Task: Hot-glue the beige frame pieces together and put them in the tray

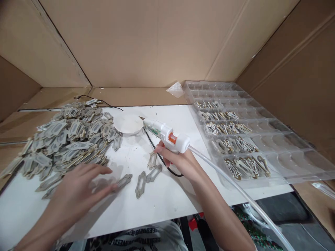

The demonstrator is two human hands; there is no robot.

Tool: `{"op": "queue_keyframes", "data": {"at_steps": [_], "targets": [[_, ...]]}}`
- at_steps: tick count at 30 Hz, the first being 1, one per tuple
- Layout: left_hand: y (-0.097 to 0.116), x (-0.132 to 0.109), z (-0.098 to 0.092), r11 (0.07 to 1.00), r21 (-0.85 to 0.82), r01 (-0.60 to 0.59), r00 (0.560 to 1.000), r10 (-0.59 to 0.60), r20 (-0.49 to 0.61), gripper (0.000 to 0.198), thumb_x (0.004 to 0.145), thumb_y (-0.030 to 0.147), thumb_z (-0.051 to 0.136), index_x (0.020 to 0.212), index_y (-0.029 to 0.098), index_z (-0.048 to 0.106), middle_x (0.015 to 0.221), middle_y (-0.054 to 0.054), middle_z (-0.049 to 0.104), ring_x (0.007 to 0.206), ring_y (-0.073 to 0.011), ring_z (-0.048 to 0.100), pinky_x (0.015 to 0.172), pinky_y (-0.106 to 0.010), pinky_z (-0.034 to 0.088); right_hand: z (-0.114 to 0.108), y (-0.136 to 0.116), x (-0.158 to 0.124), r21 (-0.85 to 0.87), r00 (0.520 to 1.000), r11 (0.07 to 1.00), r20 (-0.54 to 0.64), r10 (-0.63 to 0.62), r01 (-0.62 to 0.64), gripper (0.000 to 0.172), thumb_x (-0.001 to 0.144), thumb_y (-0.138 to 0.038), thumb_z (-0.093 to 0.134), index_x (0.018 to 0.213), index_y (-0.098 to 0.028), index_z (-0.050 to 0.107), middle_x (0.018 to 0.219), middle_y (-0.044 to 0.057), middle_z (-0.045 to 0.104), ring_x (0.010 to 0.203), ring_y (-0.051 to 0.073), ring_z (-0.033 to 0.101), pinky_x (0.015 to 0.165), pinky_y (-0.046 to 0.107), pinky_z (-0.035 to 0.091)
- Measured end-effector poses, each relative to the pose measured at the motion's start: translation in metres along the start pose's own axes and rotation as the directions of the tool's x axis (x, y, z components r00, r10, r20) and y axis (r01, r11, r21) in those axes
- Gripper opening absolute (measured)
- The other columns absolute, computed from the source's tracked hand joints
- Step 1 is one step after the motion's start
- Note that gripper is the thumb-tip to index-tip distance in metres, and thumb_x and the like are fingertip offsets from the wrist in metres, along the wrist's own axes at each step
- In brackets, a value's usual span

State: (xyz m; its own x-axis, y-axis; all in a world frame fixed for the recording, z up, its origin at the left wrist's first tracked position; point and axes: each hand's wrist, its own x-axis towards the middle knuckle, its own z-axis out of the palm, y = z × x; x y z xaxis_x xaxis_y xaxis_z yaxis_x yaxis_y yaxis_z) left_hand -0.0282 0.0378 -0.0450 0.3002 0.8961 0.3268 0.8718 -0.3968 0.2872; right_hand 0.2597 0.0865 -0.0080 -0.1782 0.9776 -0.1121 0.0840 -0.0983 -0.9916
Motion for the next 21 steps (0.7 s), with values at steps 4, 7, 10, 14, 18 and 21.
{"op": "queue_keyframes", "data": {"at_steps": [4, 7, 10, 14, 18, 21], "targets": [[0.012, -0.001, 0.013, 0.99, 0.084, -0.111, 0.988, 0.101, 0.115, 0.009, 0.076, 0.033, 0.075, 0.082, 0.027, 0.073, 0.08, 0.0, 0.074, 0.073, -0.0242, 0.067, 0.058, -0.034, 0.049, -0.002, 0.004, 0.001, -0.002, 1.0, 1.0, -0.013, 0.003, -0.003, 0.024, 0.08, -0.043, 0.068, 0.076, -0.019, 0.063, 0.058, -0.004, 0.05, 0.049, 0.01, 0.042, 0.053, 0.027, 0.036], [0.013, -0.001, 0.019, 0.985, 0.107, -0.139, 0.983, 0.124, 0.135, 0.004, 0.078, 0.025, 0.068, 0.078, 0.026, 0.072, 0.077, 0.0, 0.074, 0.073, -0.0238, 0.069, 0.057, -0.033, 0.049, -0.004, 0.009, 0.003, 0.003, 1.0, 1.0, -0.011, -0.009, 0.009, 0.028, 0.081, -0.045, 0.069, 0.077, -0.018, 0.064, 0.06, -0.004, 0.053, 0.048, 0.009, 0.042, 0.052, 0.026, 0.034], [0.017, 0.005, 0.019, 0.981, 0.121, -0.153, 0.986, 0.144, 0.084, 0.011, 0.079, 0.021, 0.06, 0.08, 0.025, 0.071, 0.076, -0.001, 0.075, 0.07, -0.0222, 0.07, 0.056, -0.032, 0.051, -0.004, 0.012, 0.003, 0.014, 1.0, 1.0, 0.006, -0.013, 0.013, 0.029, 0.082, -0.047, 0.07, 0.079, -0.018, 0.064, 0.056, -0.005, 0.052, 0.048, 0.009, 0.043, 0.051, 0.026, 0.033], [0.026, 0.033, 0.003, 0.984, 0.086, -0.155, 0.976, 0.165, -0.141, 0.011, 0.088, 0.03, 0.058, 0.089, 0.024, 0.067, 0.075, 0.0, 0.074, 0.064, -0.0183, 0.07, 0.057, -0.03, 0.053, -0.004, 0.009, 0.0, 0.007, 0.995, 0.997, 0.061, -0.078, 0.077, 0.031, 0.082, -0.049, 0.068, 0.077, -0.019, 0.065, 0.051, -0.005, 0.049, 0.046, 0.01, 0.041, 0.049, 0.026, 0.033], [0.033, 0.066, -0.018, 0.975, 0.126, -0.185, 0.903, 0.219, -0.37, 0.011, 0.088, 0.025, 0.062, 0.098, 0.027, 0.065, 0.083, 0.002, 0.074, 0.072, -0.0179, 0.072, 0.066, -0.03, 0.055, -0.007, 0.004, -0.005, -0.051, 0.987, 0.99, 0.104, -0.122, 0.128, 0.032, 0.083, -0.052, 0.067, 0.082, -0.019, 0.067, 0.055, -0.004, 0.051, 0.048, 0.012, 0.044, 0.049, 0.027, 0.036], [0.035, 0.078, -0.025, 0.965, 0.151, -0.215, 0.842, 0.261, -0.473, 0.021, 0.083, 0.021, 0.069, 0.101, 0.028, 0.064, 0.089, 0.001, 0.075, 0.078, -0.0193, 0.072, 0.072, -0.032, 0.058, -0.008, 0.004, -0.007, -0.082, 0.966, 0.971, 0.149, -0.21, 0.224, 0.031, 0.084, -0.052, 0.066, 0.079, -0.021, 0.067, 0.059, -0.001, 0.055, 0.059, 0.017, 0.055, 0.056, 0.03, 0.043]]}}
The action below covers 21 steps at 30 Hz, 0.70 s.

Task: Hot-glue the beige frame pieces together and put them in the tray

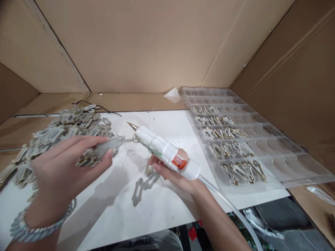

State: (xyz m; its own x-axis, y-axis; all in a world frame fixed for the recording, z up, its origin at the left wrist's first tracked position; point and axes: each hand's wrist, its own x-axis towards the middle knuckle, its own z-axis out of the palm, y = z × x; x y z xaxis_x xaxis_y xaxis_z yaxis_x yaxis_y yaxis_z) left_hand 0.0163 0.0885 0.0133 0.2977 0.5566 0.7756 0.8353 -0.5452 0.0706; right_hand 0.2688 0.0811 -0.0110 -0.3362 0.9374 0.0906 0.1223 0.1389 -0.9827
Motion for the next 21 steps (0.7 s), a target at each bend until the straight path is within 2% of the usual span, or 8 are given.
{"op": "queue_keyframes", "data": {"at_steps": [3, 6, 10, 13, 21], "targets": [[0.001, 0.0, 0.0, 0.999, -0.011, -0.031, 0.998, 0.031, -0.053, 0.03, 0.079, 0.015, 0.072, 0.105, 0.027, 0.062, 0.093, -0.001, 0.073, 0.08, -0.0191, 0.071, 0.075, -0.033, 0.058, 0.002, 0.002, 0.0, -0.024, 0.996, 0.997, 0.066, -0.066, 0.068, 0.025, 0.084, -0.044, 0.067, 0.075, -0.021, 0.066, 0.065, 0.002, 0.061, 0.062, 0.018, 0.06, 0.058, 0.031, 0.046], [0.001, -0.004, 0.001, 0.999, -0.015, -0.029, 0.997, 0.027, -0.072, 0.032, 0.077, 0.013, 0.072, 0.104, 0.027, 0.062, 0.091, 0.0, 0.072, 0.078, -0.0176, 0.07, 0.073, -0.032, 0.058, 0.005, 0.006, -0.001, -0.11, 0.993, 0.99, 0.088, -0.078, 0.087, 0.017, 0.082, -0.032, 0.067, 0.07, -0.021, 0.062, 0.064, 0.001, 0.061, 0.057, 0.016, 0.057, 0.055, 0.029, 0.042], [-0.002, -0.007, 0.001, 1.0, 0.019, 0.007, 0.994, -0.005, -0.112, 0.031, 0.078, 0.014, 0.072, 0.103, 0.028, 0.063, 0.088, 0.001, 0.069, 0.075, -0.0165, 0.068, 0.071, -0.032, 0.058, 0.008, 0.01, -0.004, -0.245, 0.984, 0.959, 0.134, -0.115, 0.146, 0.029, 0.083, -0.028, 0.066, 0.061, -0.022, 0.049, 0.061, -0.002, 0.049, 0.055, 0.012, 0.043, 0.053, 0.028, 0.033], [-0.003, -0.008, 0.0, 0.999, 0.043, 0.015, 0.994, -0.01, -0.106, 0.031, 0.077, 0.014, 0.073, 0.104, 0.026, 0.062, 0.088, 0.0, 0.069, 0.077, -0.0165, 0.067, 0.074, -0.032, 0.058, 0.008, 0.012, -0.005, -0.263, 0.982, 0.953, 0.157, -0.108, 0.147, 0.034, 0.086, -0.027, 0.063, 0.06, -0.022, 0.041, 0.061, -0.004, 0.04, 0.054, 0.012, 0.035, 0.053, 0.028, 0.028], [-0.001, -0.009, 0.0, 0.998, 0.057, 0.013, 0.996, -0.008, -0.093, 0.031, 0.077, 0.013, 0.071, 0.103, 0.028, 0.062, 0.086, 0.001, 0.07, 0.074, -0.0165, 0.068, 0.072, -0.032, 0.058, 0.01, 0.014, -0.005, -0.265, 0.982, 0.955, 0.162, -0.093, 0.134, 0.032, 0.086, -0.025, 0.061, 0.061, -0.022, 0.041, 0.062, -0.003, 0.041, 0.055, 0.012, 0.036, 0.054, 0.028, 0.028]]}}
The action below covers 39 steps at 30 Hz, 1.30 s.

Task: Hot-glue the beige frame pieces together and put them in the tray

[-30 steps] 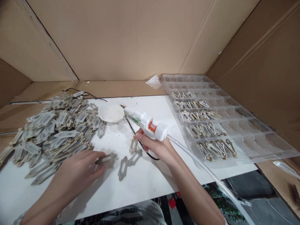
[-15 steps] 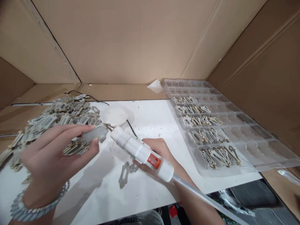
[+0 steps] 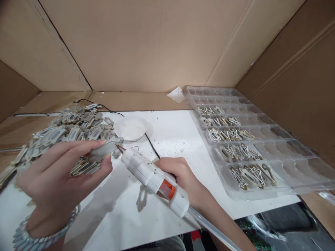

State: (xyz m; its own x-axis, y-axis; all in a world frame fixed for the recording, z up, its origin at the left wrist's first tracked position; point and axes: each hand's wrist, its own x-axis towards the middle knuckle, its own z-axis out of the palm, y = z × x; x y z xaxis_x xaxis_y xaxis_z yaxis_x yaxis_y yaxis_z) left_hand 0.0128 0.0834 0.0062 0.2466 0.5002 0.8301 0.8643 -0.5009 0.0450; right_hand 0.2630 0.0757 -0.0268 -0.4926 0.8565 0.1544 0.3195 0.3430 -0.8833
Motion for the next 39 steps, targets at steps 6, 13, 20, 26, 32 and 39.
{"op": "queue_keyframes", "data": {"at_steps": [6, 13, 20, 26, 32, 39], "targets": [[-0.0008, 0.0006, 0.0032, 0.999, 0.009, -0.031, 0.999, 0.031, -0.02, 0.026, 0.075, 0.014, 0.071, 0.098, 0.025, 0.064, 0.083, 0.0, 0.071, 0.071, -0.0176, 0.068, 0.071, -0.035, 0.059, 0.0017, 0.0001, -0.0005, 0.025, 1.0, 1.0, -0.018, 0.009, -0.009, 0.028, 0.085, -0.02, 0.06, 0.062, -0.021, 0.044, 0.061, -0.005, 0.042, 0.054, 0.011, 0.037, 0.052, 0.026, 0.028], [-0.0009, -0.0017, 0.0035, 0.997, 0.047, -0.055, 0.998, 0.055, 0.0, 0.029, 0.075, 0.014, 0.073, 0.101, 0.024, 0.063, 0.084, -0.002, 0.071, 0.071, -0.0183, 0.067, 0.068, -0.036, 0.059, 0.002, 0.0011, 0.0008, 0.018, 0.999, 0.999, -0.007, 0.031, -0.031, 0.036, 0.09, -0.028, 0.061, 0.061, -0.021, 0.041, 0.06, -0.005, 0.039, 0.055, 0.011, 0.036, 0.052, 0.027, 0.027], [0.0025, -0.002, 0.0022, 0.997, 0.081, -0.016, 0.999, 0.013, 0.034, 0.025, 0.082, 0.015, 0.067, 0.102, 0.027, 0.062, 0.085, 0.0, 0.071, 0.073, -0.0167, 0.068, 0.071, -0.035, 0.061, 0.0038, 0.0026, -0.0018, 0.004, 0.999, 1.0, -0.015, 0.031, -0.031, 0.036, 0.091, -0.029, 0.06, 0.061, -0.021, 0.043, 0.062, -0.005, 0.041, 0.056, 0.01, 0.037, 0.053, 0.026, 0.028], [-0.0005, -0.0008, 0.0047, 0.996, 0.066, -0.067, 0.998, 0.068, -0.01, 0.027, 0.076, 0.014, 0.072, 0.1, 0.023, 0.064, 0.082, -0.002, 0.071, 0.07, -0.0179, 0.067, 0.069, -0.034, 0.058, 0.0049, 0.0027, -0.0002, 0.008, 0.999, 0.999, -0.018, 0.036, -0.036, 0.036, 0.09, -0.028, 0.061, 0.061, -0.021, 0.04, 0.061, -0.005, 0.038, 0.056, 0.01, 0.035, 0.052, 0.026, 0.027], [-0.0025, -0.0001, 0.0071, 0.996, 0.042, -0.078, 0.995, 0.081, -0.054, 0.026, 0.072, 0.012, 0.073, 0.096, 0.022, 0.068, 0.08, -0.002, 0.072, 0.067, -0.0178, 0.066, 0.068, -0.032, 0.056, 0.0062, 0.0077, 0.0012, 0.044, 0.998, 0.998, -0.044, -0.043, 0.045, 0.033, 0.089, -0.025, 0.06, 0.062, -0.02, 0.041, 0.061, -0.006, 0.038, 0.055, 0.009, 0.035, 0.052, 0.023, 0.027], [-0.0058, -0.0016, 0.0098, 0.99, 0.056, -0.126, 0.988, 0.131, -0.082, 0.026, 0.069, 0.013, 0.077, 0.093, 0.017, 0.068, 0.079, -0.003, 0.071, 0.066, -0.0168, 0.065, 0.067, -0.03, 0.054, 0.0061, 0.0088, 0.0025, 0.049, 0.998, 0.997, -0.032, -0.058, 0.06, 0.033, 0.085, -0.018, 0.064, 0.064, -0.02, 0.039, 0.062, -0.007, 0.037, 0.056, 0.008, 0.033, 0.052, 0.022, 0.026]]}}
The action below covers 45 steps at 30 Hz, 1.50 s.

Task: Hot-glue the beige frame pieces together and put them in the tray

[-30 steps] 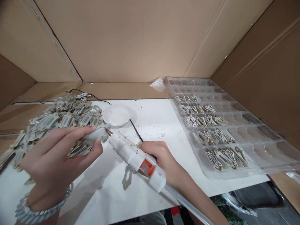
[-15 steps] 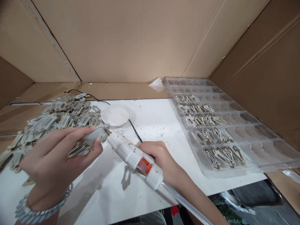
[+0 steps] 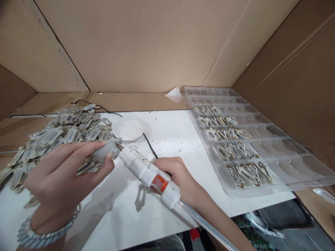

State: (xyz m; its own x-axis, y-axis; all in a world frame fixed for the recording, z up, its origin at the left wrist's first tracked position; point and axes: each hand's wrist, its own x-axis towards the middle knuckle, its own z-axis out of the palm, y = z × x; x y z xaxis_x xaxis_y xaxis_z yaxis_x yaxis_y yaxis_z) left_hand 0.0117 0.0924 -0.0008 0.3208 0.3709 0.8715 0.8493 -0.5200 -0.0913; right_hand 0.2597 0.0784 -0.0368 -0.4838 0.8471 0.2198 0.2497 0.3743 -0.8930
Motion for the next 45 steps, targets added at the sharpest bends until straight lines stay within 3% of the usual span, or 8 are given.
{"op": "queue_keyframes", "data": {"at_steps": [16, 21, 25, 29, 33, 37, 41, 45], "targets": [[-0.002, -0.003, -0.002, 1.0, -0.007, 0.022, 1.0, -0.022, 0.021, 0.029, 0.071, 0.014, 0.075, 0.098, 0.021, 0.068, 0.083, -0.003, 0.072, 0.068, -0.0183, 0.065, 0.07, -0.032, 0.055, -0.003, -0.006, 0.005, 0.126, 0.999, 0.991, 0.021, 0.045, -0.047, 0.021, 0.076, -0.012, 0.067, 0.063, -0.02, 0.052, 0.06, -0.006, 0.044, 0.053, 0.009, 0.036, 0.05, 0.023, 0.029], [-0.006, -0.004, -0.002, 0.997, 0.034, -0.074, 0.997, 0.073, 0.037, 0.028, 0.072, 0.012, 0.074, 0.099, 0.018, 0.068, 0.08, -0.003, 0.072, 0.067, -0.0175, 0.064, 0.068, -0.031, 0.055, -0.006, -0.015, 0.008, 0.169, 0.977, 0.963, 0.071, 0.202, -0.212, 0.025, 0.081, -0.026, 0.065, 0.064, -0.021, 0.049, 0.059, -0.004, 0.045, 0.053, 0.011, 0.037, 0.05, 0.025, 0.031], [-0.007, -0.005, -0.003, 0.997, 0.007, -0.075, 0.996, 0.075, 0.043, 0.029, 0.072, 0.011, 0.075, 0.098, 0.019, 0.068, 0.081, -0.002, 0.072, 0.069, -0.0169, 0.065, 0.07, -0.03, 0.055, -0.007, -0.019, 0.009, 0.189, 0.913, 0.899, -0.032, 0.407, -0.394, 0.031, 0.081, -0.037, 0.066, 0.064, -0.022, 0.045, 0.059, -0.004, 0.043, 0.053, 0.011, 0.04, 0.051, 0.026, 0.033], [0.002, -0.006, -0.001, 0.972, -0.2, 0.122, 0.992, -0.112, 0.059, 0.023, 0.074, 0.013, 0.075, 0.095, 0.02, 0.068, 0.081, -0.001, 0.071, 0.068, -0.0139, 0.063, 0.068, -0.027, 0.053, -0.01, -0.025, 0.011, 0.151, 0.89, 0.896, -0.132, 0.436, -0.417, 0.031, 0.082, -0.045, 0.064, 0.066, -0.022, 0.05, 0.055, -0.005, 0.043, 0.052, 0.011, 0.043, 0.052, 0.026, 0.037], [0.019, -0.006, 0.005, 0.761, -0.502, 0.41, 0.911, -0.319, 0.26, 0.014, 0.079, 0.018, 0.071, 0.092, 0.022, 0.07, 0.078, 0.0, 0.07, 0.065, -0.0126, 0.062, 0.058, -0.025, 0.051, -0.011, -0.028, 0.009, 0.159, 0.933, 0.937, -0.136, 0.333, -0.312, 0.027, 0.08, -0.048, 0.068, 0.087, -0.022, 0.062, 0.07, -0.001, 0.055, 0.059, 0.014, 0.05, 0.057, 0.028, 0.044], [0.037, -0.006, 0.01, 0.597, -0.59, 0.544, 0.839, -0.37, 0.399, 0.013, 0.075, 0.018, 0.072, 0.087, 0.022, 0.073, 0.075, 0.0, 0.071, 0.063, -0.013, 0.062, 0.057, -0.024, 0.051, -0.008, -0.025, 0.006, 0.252, 0.943, 0.924, -0.096, 0.318, -0.286, 0.038, 0.077, -0.047, 0.073, 0.106, -0.025, 0.064, 0.085, 0.002, 0.06, 0.062, 0.015, 0.052, 0.059, 0.03, 0.047], [0.047, -0.006, 0.012, 0.51, -0.593, 0.623, 0.782, -0.382, 0.493, 0.013, 0.074, 0.02, 0.074, 0.087, 0.023, 0.076, 0.074, -0.001, 0.072, 0.062, -0.0134, 0.061, 0.057, -0.024, 0.051, -0.005, -0.019, 0.007, 0.305, 0.936, 0.903, -0.086, 0.342, -0.302, 0.036, 0.075, -0.046, 0.074, 0.102, -0.023, 0.065, 0.07, -0.002, 0.049, 0.062, 0.015, 0.047, 0.057, 0.03, 0.042], [0.049, -0.009, 0.013, 0.449, -0.604, 0.659, 0.752, -0.386, 0.534, 0.014, 0.074, 0.02, 0.074, 0.087, 0.023, 0.077, 0.077, -0.002, 0.074, 0.065, -0.0146, 0.063, 0.058, -0.024, 0.051, -0.003, -0.014, 0.008, 0.345, 0.931, 0.883, -0.06, 0.36, -0.319, 0.04, 0.073, -0.046, 0.077, 0.1, -0.02, 0.063, 0.065, -0.004, 0.048, 0.058, 0.013, 0.045, 0.055, 0.028, 0.04]]}}
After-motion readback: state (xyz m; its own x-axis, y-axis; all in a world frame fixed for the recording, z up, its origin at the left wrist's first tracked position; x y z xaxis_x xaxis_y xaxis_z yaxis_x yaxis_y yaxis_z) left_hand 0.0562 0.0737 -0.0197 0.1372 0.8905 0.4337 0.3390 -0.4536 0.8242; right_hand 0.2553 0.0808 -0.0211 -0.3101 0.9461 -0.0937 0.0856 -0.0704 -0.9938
